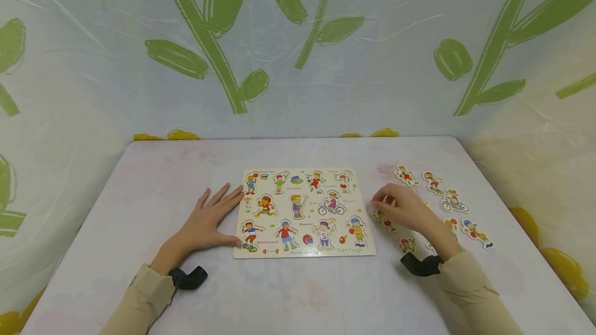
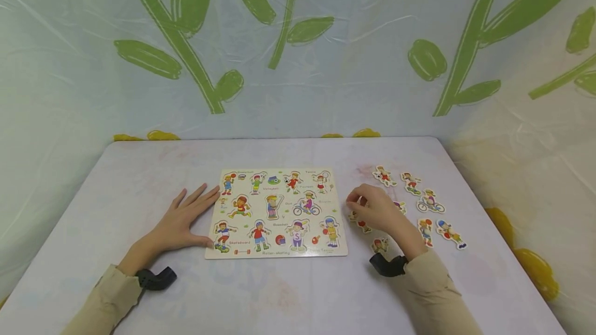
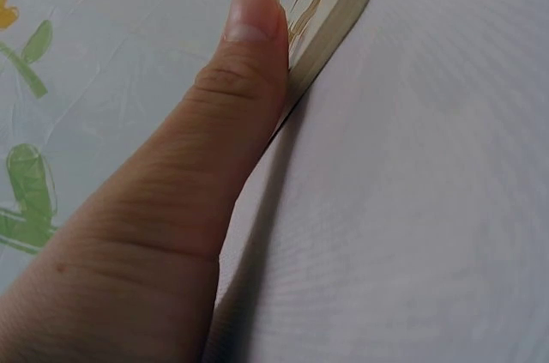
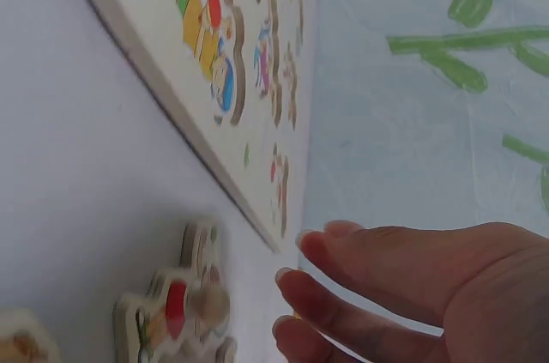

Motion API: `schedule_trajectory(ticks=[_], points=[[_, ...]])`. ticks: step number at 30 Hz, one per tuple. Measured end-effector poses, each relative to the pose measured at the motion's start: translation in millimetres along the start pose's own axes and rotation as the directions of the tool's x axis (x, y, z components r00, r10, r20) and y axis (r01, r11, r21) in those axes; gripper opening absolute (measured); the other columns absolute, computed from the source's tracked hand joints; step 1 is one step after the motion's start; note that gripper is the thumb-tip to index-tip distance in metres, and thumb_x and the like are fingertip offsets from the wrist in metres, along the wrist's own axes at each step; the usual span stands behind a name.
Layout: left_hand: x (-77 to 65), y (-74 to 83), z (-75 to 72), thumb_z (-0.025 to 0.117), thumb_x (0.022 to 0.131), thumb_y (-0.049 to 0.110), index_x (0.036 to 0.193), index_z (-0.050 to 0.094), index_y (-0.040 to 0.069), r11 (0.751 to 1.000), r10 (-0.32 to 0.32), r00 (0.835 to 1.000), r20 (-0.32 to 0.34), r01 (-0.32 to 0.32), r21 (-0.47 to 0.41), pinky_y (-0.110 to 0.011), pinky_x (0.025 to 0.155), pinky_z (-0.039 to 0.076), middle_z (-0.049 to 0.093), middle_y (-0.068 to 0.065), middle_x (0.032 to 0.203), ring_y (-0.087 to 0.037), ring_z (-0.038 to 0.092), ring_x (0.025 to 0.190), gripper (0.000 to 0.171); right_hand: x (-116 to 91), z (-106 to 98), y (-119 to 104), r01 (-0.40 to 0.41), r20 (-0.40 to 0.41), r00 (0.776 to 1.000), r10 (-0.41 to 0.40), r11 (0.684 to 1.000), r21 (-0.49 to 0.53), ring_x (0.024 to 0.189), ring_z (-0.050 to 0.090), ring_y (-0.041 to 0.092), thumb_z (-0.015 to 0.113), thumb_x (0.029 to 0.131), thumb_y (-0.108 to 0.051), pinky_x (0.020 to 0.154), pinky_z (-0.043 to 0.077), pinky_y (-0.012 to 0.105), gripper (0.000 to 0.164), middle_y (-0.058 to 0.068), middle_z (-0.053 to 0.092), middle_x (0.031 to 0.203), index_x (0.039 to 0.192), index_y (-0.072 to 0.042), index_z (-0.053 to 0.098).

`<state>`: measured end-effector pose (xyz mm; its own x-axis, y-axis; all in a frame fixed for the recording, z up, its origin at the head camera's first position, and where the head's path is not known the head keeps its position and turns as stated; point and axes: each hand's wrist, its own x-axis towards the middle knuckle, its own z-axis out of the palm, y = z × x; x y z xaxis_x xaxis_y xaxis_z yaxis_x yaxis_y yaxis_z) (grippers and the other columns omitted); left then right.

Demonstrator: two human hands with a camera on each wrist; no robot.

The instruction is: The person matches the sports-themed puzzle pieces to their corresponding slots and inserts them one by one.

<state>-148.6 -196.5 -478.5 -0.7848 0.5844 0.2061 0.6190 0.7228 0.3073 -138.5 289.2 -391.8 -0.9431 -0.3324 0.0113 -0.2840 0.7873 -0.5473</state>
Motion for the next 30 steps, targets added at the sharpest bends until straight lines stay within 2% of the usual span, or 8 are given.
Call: schedule_trajectory(ticks=[7, 13, 23, 30], points=[[0.3, 0.4, 0.1, 0.069, 0.066, 0.080, 0.157, 0.030, 0.014, 1.000, 0.003, 1.000, -0.002, -0.003, 0.001, -0.065, 0.115, 0.003, 0.025, -0.001, 0.163, -0.033, 0.014, 0.150, 0.119, -10, -8, 9, -0.002, 0.062, 0.998, 0.003, 1.000, -0.012, 0.072, 0.052, 0.016, 0.072, 0.088, -0.006, 0.058, 0.045, 0.025, 0.006, -0.002, 0.061, 0.082, 0.094, -0.007, 0.071], [0.5, -0.5, 0.9, 0.068, 0.066, 0.081, 0.158, 0.030, 0.015, 1.000, 0.005, 1.000, -0.005, -0.005, 0.003, -0.064, 0.116, 0.002, 0.025, 0.000, 0.163, -0.032, 0.014, 0.151, 0.119, -12, -1, 11, -0.009, 0.111, 0.994, 0.010, 1.000, -0.008, 0.069, 0.052, 0.014, 0.074, 0.085, -0.001, 0.058, 0.046, 0.025, 0.009, -0.003, 0.060, 0.078, 0.087, -0.008, 0.070], [0.9, 1.4, 2.2, 0.068, 0.066, 0.081, 0.158, 0.029, 0.016, 1.000, -0.003, 1.000, -0.001, 0.003, -0.012, -0.063, 0.116, 0.001, 0.024, 0.002, 0.164, -0.032, 0.013, 0.151, 0.120, -10, 4, 11, -0.067, 0.112, 0.992, 0.066, 0.998, 0.005, 0.069, 0.052, 0.016, 0.070, 0.078, 0.004, 0.055, 0.046, 0.026, 0.013, 0.000, 0.059, 0.079, 0.083, -0.008, 0.068], [-0.2, 1.7, 0.7, 0.068, 0.067, 0.081, 0.158, 0.029, 0.015, 1.000, -0.010, 1.000, 0.003, 0.010, -0.009, -0.063, 0.116, 0.001, 0.024, 0.001, 0.164, -0.032, 0.013, 0.151, 0.119, -6, 5, 9, -0.069, 0.113, 0.991, 0.069, 0.998, -0.002, 0.068, 0.053, 0.015, 0.073, 0.080, 0.003, 0.055, 0.048, 0.026, 0.012, 0.001, 0.060, 0.080, 0.084, -0.007, 0.069]])
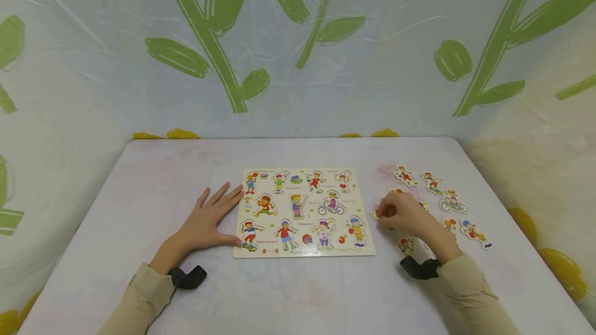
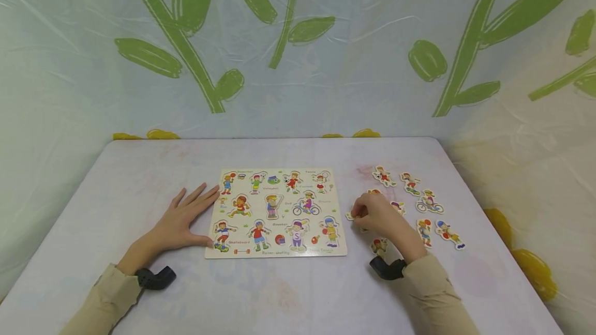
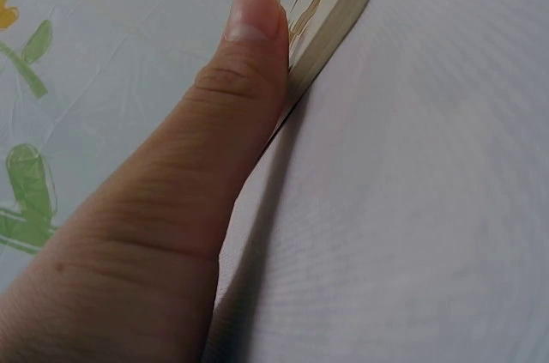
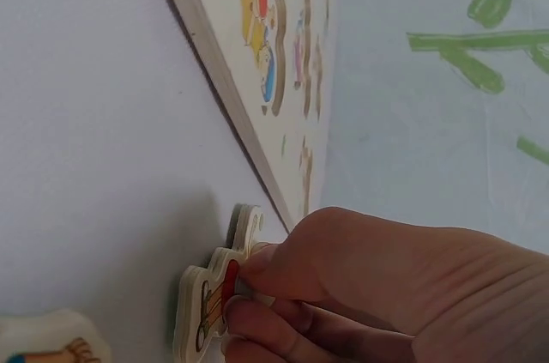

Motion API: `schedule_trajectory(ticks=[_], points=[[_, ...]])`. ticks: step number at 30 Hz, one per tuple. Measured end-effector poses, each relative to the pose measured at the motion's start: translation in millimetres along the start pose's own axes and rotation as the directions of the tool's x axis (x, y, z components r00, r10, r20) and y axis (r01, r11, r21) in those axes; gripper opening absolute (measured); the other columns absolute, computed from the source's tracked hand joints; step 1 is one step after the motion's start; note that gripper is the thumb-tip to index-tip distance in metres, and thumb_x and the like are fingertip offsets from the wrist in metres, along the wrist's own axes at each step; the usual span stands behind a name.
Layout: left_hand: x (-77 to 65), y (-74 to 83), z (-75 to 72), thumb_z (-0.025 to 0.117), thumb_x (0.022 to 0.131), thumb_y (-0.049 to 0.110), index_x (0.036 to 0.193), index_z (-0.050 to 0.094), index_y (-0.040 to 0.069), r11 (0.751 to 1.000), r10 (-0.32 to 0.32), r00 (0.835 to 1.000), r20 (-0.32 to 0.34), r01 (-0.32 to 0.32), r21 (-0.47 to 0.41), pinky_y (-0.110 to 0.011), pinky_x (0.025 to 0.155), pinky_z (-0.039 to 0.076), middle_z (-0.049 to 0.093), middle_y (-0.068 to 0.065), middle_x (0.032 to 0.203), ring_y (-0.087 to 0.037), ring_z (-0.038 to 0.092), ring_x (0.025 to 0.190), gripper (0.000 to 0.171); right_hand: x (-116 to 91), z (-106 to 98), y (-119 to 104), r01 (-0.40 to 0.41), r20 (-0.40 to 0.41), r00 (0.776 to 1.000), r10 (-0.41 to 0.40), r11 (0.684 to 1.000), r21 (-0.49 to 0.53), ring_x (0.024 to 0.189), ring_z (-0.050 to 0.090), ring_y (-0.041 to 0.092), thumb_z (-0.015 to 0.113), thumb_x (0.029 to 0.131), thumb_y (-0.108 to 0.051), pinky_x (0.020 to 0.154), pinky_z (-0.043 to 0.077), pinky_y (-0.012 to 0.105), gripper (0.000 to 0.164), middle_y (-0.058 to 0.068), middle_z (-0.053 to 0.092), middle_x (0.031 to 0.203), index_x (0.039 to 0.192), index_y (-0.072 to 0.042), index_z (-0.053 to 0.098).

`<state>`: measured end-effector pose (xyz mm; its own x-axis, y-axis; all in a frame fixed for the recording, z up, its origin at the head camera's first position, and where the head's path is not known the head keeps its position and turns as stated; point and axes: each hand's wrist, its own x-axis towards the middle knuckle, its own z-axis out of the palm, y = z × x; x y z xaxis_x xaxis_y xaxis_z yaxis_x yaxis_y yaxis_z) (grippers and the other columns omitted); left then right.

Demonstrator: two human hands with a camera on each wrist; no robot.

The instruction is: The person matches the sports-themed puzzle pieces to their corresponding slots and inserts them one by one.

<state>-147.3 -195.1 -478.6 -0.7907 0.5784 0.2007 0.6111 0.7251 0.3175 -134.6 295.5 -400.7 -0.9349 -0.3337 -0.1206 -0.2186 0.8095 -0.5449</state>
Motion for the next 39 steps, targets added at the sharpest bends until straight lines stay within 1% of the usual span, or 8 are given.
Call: schedule_trajectory(ticks=[9, 17, 23, 27, 31, 34, 39], points=[[0.5, 0.2, -1.5, 0.068, 0.067, 0.081, 0.158, 0.030, 0.015, 1.000, -0.004, 1.000, 0.002, 0.004, 0.005, -0.063, 0.116, 0.002, 0.025, 0.001, 0.163, -0.032, 0.014, 0.151, 0.118, 11, -4, -7, 0.010, -0.002, 1.000, -0.010, 1.000, 0.018, 0.065, 0.054, 0.016, 0.072, 0.081, 0.002, 0.053, 0.048, 0.027, 0.008, 0.002, 0.060, 0.077, 0.086, -0.004, 0.068], [0.6, 0.1, -0.8, 0.067, 0.067, 0.082, 0.158, 0.029, 0.016, 1.000, -0.010, 1.000, 0.007, 0.010, 0.003, -0.063, 0.116, 0.001, 0.024, 0.002, 0.164, -0.032, 0.013, 0.151, 0.119, 26, -2, -15, 0.006, -0.015, 1.000, -0.006, 1.000, 0.010, 0.065, 0.055, 0.015, 0.071, 0.081, 0.001, 0.055, 0.049, 0.028, 0.008, 0.002, 0.062, 0.076, 0.085, -0.004, 0.069], [0.3, 0.9, -1.0, 0.068, 0.067, 0.081, 0.158, 0.030, 0.015, 1.000, -0.008, 1.000, 0.006, 0.008, 0.002, -0.064, 0.116, 0.001, 0.024, 0.001, 0.164, -0.033, 0.014, 0.151, 0.119, 40, -1, -23, -0.001, -0.015, 1.000, 0.002, 0.999, 0.044, 0.066, 0.055, 0.017, 0.070, 0.082, 0.001, 0.057, 0.050, 0.030, 0.005, 0.004, 0.062, 0.077, 0.086, -0.002, 0.069], [0.1, 0.8, -1.2, 0.068, 0.066, 0.081, 0.157, 0.030, 0.015, 1.000, -0.007, 1.000, 0.003, 0.007, 0.005, -0.064, 0.116, 0.001, 0.024, 0.001, 0.164, -0.033, 0.014, 0.151, 0.119, 52, 1, -28, 0.001, -0.040, 0.999, 0.001, 0.999, 0.044, 0.069, 0.056, 0.018, 0.070, 0.084, -0.002, 0.061, 0.050, 0.030, 0.003, 0.005, 0.064, 0.079, 0.087, -0.002, 0.070], [0.2, -0.5, 0.2, 0.067, 0.067, 0.081, 0.158, 0.030, 0.015, 1.000, -0.009, 1.000, 0.010, 0.009, 0.012, -0.064, 0.116, 0.002, 0.024, 0.001, 0.164, -0.032, 0.013, 0.151, 0.118, 63, 6, -30, 0.010, -0.076, 0.997, -0.008, 1.000, 0.027, 0.072, 0.057, 0.019, 0.070, 0.083, -0.004, 0.064, 0.050, 0.031, 0.005, 0.006, 0.066, 0.082, 0.087, -0.003, 0.072], [0.2, -1.3, 1.2, 0.066, 0.068, 0.082, 0.158, 0.030, 0.015, 1.000, -0.012, 1.000, 0.012, 0.012, 0.016, -0.065, 0.115, 0.004, 0.024, 0.001, 0.164, -0.032, 0.013, 0.151, 0.118, 71, 9, -31, 0.002, -0.091, 0.996, 0.001, 1.000, 0.031, 0.074, 0.057, 0.020, 0.070, 0.082, -0.004, 0.066, 0.050, 0.032, 0.006, 0.007, 0.066, 0.084, 0.087, -0.003, 0.072], [0.4, -0.7, 0.9, 0.066, 0.067, 0.082, 0.158, 0.029, 0.016, 1.000, -0.017, 1.000, 0.009, 0.017, 0.010, -0.063, 0.116, 0.001, 0.024, 0.002, 0.164, -0.031, 0.013, 0.151, 0.119, 82, 13, -34, -0.006, -0.102, 0.995, 0.011, 0.999, 0.048, 0.075, 0.057, 0.021, 0.069, 0.083, -0.004, 0.067, 0.050, 0.032, 0.006, 0.009, 0.066, 0.086, 0.087, -0.002, 0.073]])
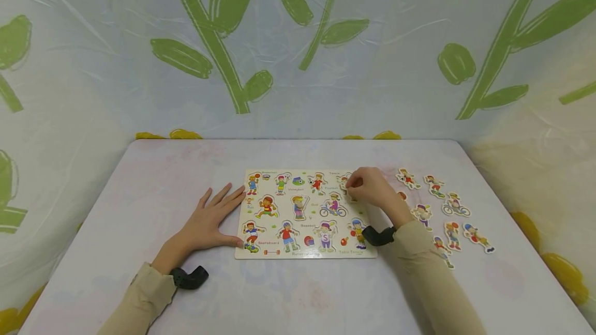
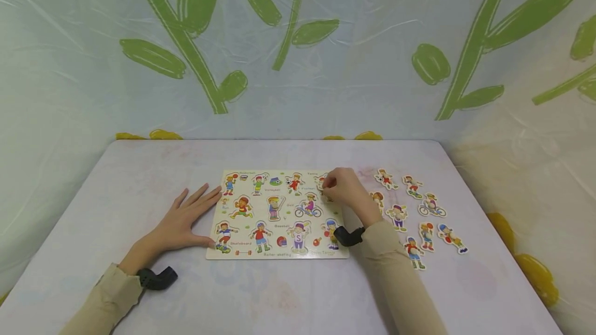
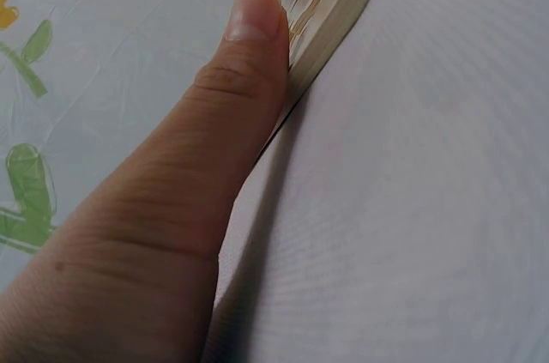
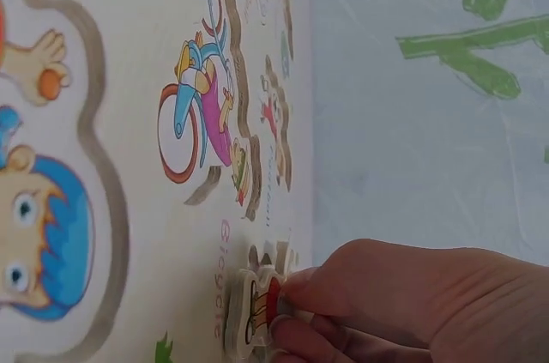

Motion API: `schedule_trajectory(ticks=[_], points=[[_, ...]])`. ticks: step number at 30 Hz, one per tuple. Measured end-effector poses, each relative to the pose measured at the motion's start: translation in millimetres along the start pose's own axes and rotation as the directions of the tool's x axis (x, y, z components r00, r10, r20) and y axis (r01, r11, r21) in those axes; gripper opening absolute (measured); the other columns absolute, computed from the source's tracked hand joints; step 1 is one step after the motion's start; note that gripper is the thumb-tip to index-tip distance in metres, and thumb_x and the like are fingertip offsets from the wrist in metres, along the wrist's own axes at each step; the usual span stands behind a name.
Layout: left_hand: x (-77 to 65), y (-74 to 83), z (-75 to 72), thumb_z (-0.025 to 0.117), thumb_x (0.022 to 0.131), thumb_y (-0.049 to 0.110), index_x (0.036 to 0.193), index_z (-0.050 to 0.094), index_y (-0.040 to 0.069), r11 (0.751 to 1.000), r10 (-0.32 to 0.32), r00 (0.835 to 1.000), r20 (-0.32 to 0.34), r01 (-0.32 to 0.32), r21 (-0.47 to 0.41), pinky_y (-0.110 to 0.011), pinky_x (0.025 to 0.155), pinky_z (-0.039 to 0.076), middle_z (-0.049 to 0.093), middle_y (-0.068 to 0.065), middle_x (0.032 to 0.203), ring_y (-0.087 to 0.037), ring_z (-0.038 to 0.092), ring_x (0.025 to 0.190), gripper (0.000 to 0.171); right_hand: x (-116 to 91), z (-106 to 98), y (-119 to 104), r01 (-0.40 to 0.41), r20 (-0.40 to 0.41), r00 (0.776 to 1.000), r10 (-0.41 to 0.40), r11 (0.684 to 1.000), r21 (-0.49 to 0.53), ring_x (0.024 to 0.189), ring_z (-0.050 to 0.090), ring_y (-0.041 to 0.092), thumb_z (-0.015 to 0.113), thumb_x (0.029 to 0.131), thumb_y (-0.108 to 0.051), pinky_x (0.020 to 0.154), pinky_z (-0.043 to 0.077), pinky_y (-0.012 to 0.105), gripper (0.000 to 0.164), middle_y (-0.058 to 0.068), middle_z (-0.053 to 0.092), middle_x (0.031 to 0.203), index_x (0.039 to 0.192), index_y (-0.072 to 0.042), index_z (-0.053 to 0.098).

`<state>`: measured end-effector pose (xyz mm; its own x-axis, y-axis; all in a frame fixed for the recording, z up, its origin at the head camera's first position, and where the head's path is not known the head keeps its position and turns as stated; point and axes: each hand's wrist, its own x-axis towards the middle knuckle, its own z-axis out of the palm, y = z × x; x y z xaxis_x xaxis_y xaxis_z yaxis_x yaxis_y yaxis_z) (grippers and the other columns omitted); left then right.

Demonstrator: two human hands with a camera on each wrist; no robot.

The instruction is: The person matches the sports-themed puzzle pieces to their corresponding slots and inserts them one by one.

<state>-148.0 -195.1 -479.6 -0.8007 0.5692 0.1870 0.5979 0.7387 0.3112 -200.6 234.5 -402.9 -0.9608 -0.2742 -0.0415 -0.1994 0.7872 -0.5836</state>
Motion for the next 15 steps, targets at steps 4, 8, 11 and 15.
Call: schedule_trajectory(ticks=[4, 8, 11, 15], points=[[0.2, 0.3, 0.0, 0.066, 0.067, 0.082, 0.158, 0.029, 0.016, 1.000, -0.001, 1.000, -0.001, 0.001, 0.000, -0.063, 0.116, 0.001, 0.024, 0.002, 0.164, -0.030, 0.013, 0.151, 0.118, 8, 3, -2, 0.002, -0.026, 1.000, -0.002, 1.000, 0.004, 0.075, 0.058, 0.022, 0.068, 0.083, -0.004, 0.066, 0.050, 0.032, 0.007, 0.010, 0.068, 0.087, 0.087, -0.001, 0.073], [-0.3, 0.3, -0.7, 0.066, 0.067, 0.082, 0.158, 0.030, 0.015, 1.000, 0.000, 1.000, 0.000, 0.000, 0.000, -0.063, 0.116, 0.002, 0.025, 0.001, 0.163, -0.031, 0.013, 0.151, 0.118, 15, 6, -2, 0.003, -0.053, 0.999, -0.003, 1.000, 0.006, 0.074, 0.058, 0.022, 0.069, 0.082, -0.003, 0.066, 0.049, 0.033, 0.006, 0.011, 0.067, 0.084, 0.084, 0.000, 0.073], [-0.6, 0.4, -1.1, 0.066, 0.067, 0.082, 0.158, 0.029, 0.015, 1.000, 0.003, 1.000, -0.001, -0.003, 0.000, -0.063, 0.116, 0.002, 0.025, 0.001, 0.163, -0.031, 0.014, 0.151, 0.119, 20, 8, -1, 0.000, -0.061, 0.998, 0.000, 1.000, 0.011, 0.072, 0.058, 0.022, 0.071, 0.083, -0.003, 0.066, 0.049, 0.033, 0.005, 0.010, 0.068, 0.080, 0.084, 0.001, 0.073], [-0.3, 0.6, -1.1, 0.066, 0.067, 0.082, 0.158, 0.029, 0.016, 1.000, 0.001, 1.000, -0.002, -0.001, -0.002, -0.063, 0.116, 0.002, 0.025, 0.001, 0.164, -0.031, 0.014, 0.151, 0.119, 24, 11, 2, -0.018, -0.061, 0.998, 0.020, 1.000, 0.020, 0.071, 0.060, 0.022, 0.072, 0.083, -0.004, 0.066, 0.050, 0.033, 0.006, 0.010, 0.068, 0.078, 0.085, 0.002, 0.074]])
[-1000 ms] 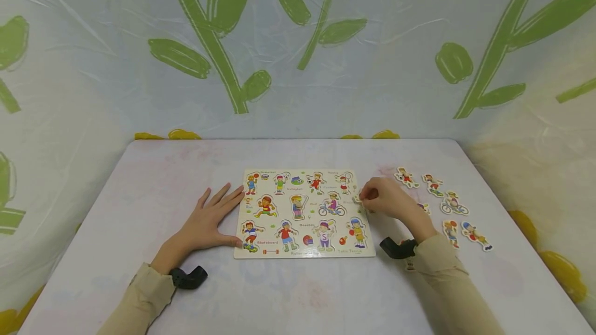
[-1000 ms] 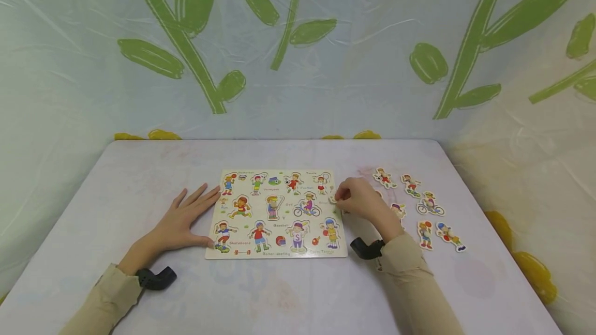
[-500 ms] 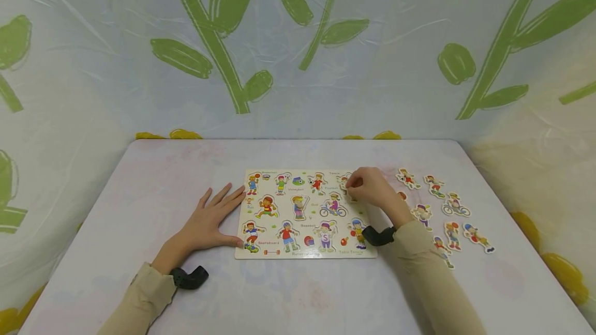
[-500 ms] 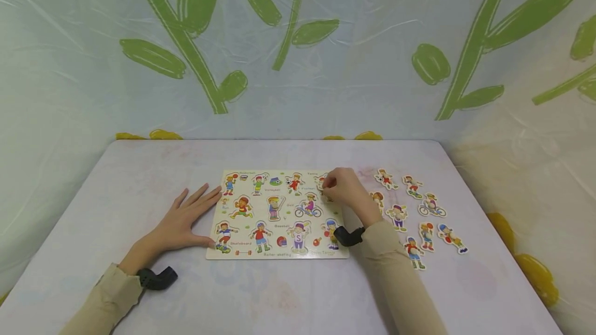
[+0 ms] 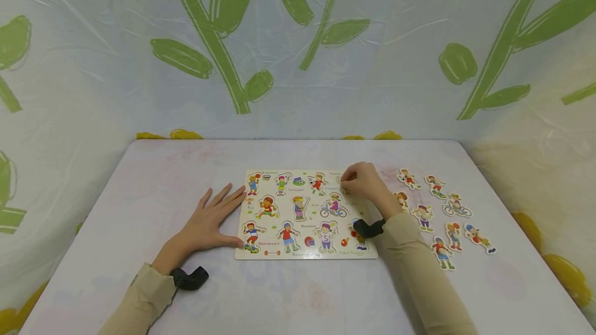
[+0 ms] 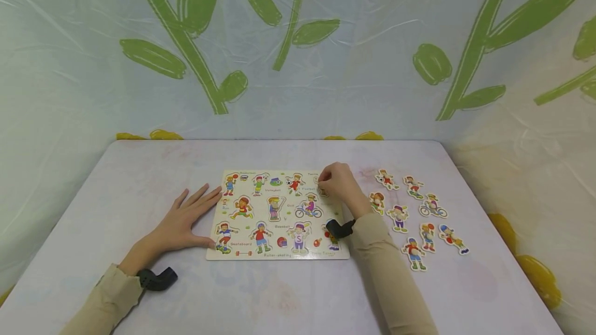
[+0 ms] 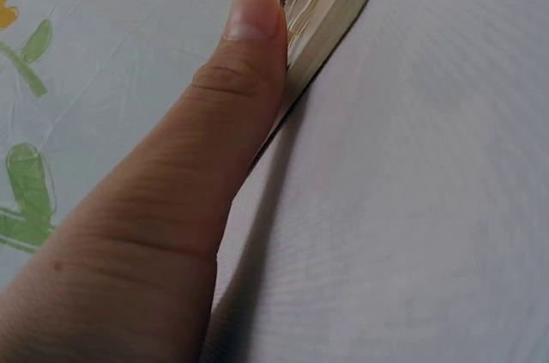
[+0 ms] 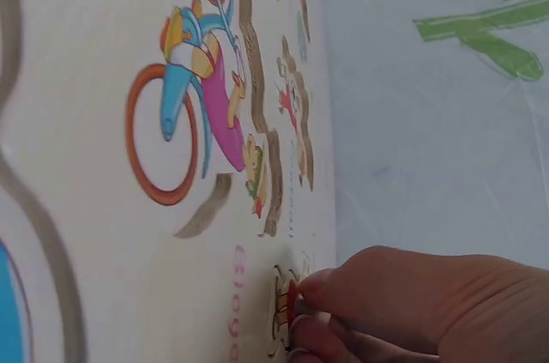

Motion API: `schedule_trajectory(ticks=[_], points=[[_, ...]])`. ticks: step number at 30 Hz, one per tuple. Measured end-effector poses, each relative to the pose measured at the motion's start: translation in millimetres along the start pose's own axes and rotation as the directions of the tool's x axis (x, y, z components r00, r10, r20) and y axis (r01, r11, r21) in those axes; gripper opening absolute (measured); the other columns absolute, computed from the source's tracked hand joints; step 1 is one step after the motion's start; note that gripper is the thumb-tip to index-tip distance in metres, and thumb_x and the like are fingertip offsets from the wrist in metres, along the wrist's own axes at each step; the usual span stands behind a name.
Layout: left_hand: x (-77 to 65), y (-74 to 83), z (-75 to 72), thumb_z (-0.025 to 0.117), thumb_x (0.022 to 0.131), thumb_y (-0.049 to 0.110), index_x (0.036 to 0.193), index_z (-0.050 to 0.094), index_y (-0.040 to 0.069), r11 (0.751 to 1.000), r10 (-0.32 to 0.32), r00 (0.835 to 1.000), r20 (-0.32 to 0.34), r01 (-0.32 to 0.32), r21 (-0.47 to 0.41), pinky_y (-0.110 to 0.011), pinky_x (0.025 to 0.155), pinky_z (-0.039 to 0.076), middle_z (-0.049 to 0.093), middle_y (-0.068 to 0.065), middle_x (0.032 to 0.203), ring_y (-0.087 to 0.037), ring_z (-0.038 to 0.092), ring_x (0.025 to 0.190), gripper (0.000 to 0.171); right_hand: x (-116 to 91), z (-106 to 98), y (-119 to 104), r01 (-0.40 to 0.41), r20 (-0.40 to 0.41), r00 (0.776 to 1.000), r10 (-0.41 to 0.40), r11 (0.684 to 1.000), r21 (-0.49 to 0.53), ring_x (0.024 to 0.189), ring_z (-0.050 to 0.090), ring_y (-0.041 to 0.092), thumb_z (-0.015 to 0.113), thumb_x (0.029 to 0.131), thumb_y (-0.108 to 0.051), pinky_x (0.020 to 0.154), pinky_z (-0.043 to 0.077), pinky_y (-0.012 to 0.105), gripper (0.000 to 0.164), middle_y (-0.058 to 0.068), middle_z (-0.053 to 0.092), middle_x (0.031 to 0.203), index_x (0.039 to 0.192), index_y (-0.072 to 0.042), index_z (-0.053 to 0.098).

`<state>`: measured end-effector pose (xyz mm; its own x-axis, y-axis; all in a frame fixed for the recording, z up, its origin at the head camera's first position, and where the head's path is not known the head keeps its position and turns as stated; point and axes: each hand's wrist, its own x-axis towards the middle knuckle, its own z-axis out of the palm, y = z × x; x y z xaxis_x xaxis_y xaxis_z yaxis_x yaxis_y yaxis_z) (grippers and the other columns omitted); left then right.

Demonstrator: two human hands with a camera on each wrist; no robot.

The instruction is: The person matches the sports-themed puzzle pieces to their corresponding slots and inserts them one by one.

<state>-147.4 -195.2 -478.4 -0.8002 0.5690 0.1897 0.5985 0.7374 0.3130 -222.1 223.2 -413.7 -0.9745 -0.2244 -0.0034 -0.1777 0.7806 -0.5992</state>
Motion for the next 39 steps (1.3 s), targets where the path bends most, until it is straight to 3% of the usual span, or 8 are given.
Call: schedule_trajectory(ticks=[7, 14, 20, 27, 35, 39], points=[[0.7, -0.7, 1.4, 0.066, 0.067, 0.083, 0.158, 0.029, 0.016, 1.000, 0.001, 1.000, -0.004, -0.001, 0.004, -0.063, 0.116, 0.001, 0.023, 0.003, 0.164, -0.030, 0.012, 0.151, 0.119, -3, 5, -1, -0.078, -0.012, 0.997, 0.078, 0.997, 0.007, 0.079, 0.061, 0.025, 0.069, 0.087, -0.007, 0.073, 0.051, 0.037, 0.010, 0.012, 0.069, 0.086, 0.091, 0.001, 0.074], [-0.5, -2.0, 1.0, 0.067, 0.067, 0.082, 0.157, 0.030, 0.015, 1.000, 0.019, 1.000, -0.022, -0.019, 0.004, -0.065, 0.115, 0.003, 0.025, 0.001, 0.164, -0.032, 0.014, 0.151, 0.119, -6, 11, -5, -0.076, -0.044, 0.996, 0.075, 0.997, -0.016, 0.082, 0.061, 0.026, 0.066, 0.088, -0.006, 0.075, 0.052, 0.040, 0.012, 0.015, 0.068, 0.090, 0.095, 0.002, 0.072], [-0.5, -0.8, -1.0, 0.067, 0.067, 0.082, 0.158, 0.030, 0.015, 1.000, 0.011, 1.000, -0.008, -0.011, 0.001, -0.065, 0.115, 0.004, 0.024, 0.001, 0.164, -0.032, 0.014, 0.151, 0.118, -10, 9, -6, -0.063, -0.019, 0.998, 0.063, 0.998, -0.017, 0.087, 0.063, 0.030, 0.065, 0.089, -0.005, 0.078, 0.053, 0.043, 0.015, 0.017, 0.068, 0.096, 0.099, 0.003, 0.071], [-0.3, 0.5, -1.9, 0.067, 0.068, 0.081, 0.157, 0.031, 0.013, 1.000, 0.010, 1.000, -0.003, -0.010, 0.009, -0.065, 0.115, 0.005, 0.026, -0.001, 0.163, -0.033, 0.015, 0.150, 0.118, -20, -3, -4, -0.067, 0.030, 0.997, 0.069, 0.997, -0.045, 0.089, 0.060, 0.030, 0.071, 0.088, -0.009, 0.077, 0.050, 0.042, 0.023, 0.016, 0.064, 0.099, 0.108, 0.003, 0.069], [-0.2, 1.5, -1.8, 0.067, 0.067, 0.081, 0.157, 0.030, 0.013, 1.000, 0.015, 1.000, -0.004, -0.015, 0.010, -0.064, 0.115, 0.004, 0.025, 0.000, 0.163, -0.033, 0.015, 0.150, 0.118, -37, -29, 6, -0.089, 0.005, 0.996, 0.089, 0.995, -0.047, 0.086, 0.057, 0.030, 0.064, 0.091, -0.007, 0.064, 0.052, 0.036, 0.018, 0.018, 0.063, 0.099, 0.105, 0.003, 0.069], [-0.5, 2.0, -2.1, 0.067, 0.067, 0.081, 0.157, 0.030, 0.014, 1.000, 0.011, 1.000, -0.004, -0.011, 0.014, -0.064, 0.115, 0.004, 0.025, 0.000, 0.163, -0.033, 0.015, 0.150, 0.118, -44, -41, 13, -0.088, -0.025, 0.996, 0.086, 0.993, -0.075, 0.084, 0.056, 0.029, 0.064, 0.090, -0.005, 0.066, 0.048, 0.036, 0.016, 0.017, 0.064, 0.095, 0.102, 0.003, 0.070]])
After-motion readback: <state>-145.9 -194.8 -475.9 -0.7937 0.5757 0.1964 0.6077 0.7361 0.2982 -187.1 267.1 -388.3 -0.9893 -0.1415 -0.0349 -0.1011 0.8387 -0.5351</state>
